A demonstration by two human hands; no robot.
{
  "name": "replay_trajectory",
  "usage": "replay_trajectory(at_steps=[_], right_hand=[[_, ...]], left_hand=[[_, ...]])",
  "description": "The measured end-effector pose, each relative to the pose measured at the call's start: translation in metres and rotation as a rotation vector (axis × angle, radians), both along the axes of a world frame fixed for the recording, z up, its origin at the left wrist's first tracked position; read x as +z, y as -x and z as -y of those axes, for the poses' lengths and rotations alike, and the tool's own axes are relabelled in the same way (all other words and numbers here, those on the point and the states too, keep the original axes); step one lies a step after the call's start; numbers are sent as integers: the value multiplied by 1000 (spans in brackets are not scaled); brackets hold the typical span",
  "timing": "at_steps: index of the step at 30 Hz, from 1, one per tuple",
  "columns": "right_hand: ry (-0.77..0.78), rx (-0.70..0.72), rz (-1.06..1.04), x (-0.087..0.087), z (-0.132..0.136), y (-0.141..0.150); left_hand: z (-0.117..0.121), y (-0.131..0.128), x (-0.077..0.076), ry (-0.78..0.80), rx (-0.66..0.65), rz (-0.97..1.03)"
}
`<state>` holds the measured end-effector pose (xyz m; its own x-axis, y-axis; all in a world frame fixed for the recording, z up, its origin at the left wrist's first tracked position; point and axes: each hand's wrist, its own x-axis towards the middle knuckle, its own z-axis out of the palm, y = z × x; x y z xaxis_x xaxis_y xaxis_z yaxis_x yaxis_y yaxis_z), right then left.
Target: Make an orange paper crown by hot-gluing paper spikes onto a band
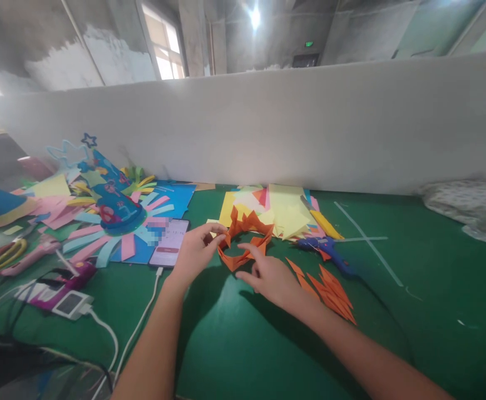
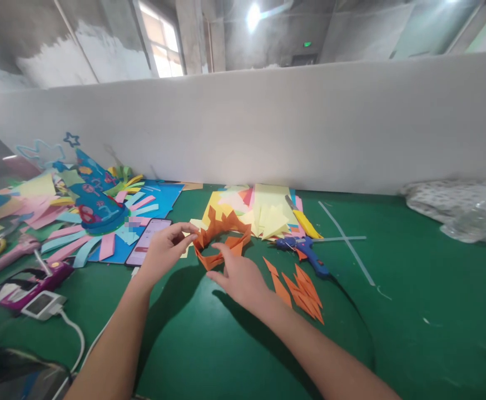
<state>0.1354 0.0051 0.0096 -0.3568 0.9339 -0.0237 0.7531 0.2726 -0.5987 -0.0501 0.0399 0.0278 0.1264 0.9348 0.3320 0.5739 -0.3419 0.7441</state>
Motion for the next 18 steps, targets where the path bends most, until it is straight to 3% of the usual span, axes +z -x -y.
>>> replay_trajectory(at_steps=[7,13,18], right_hand=[[-107,-103,98,-23,-17,24],[-119,-150,86,-22,-14,16],[-151,-165,65,-20,-14,10]], left_hand=[[0,0,-2,-20,-90,-109],[3,-3,-4,49,-218,-117],[2,-4,-9,106,-283,-240]])
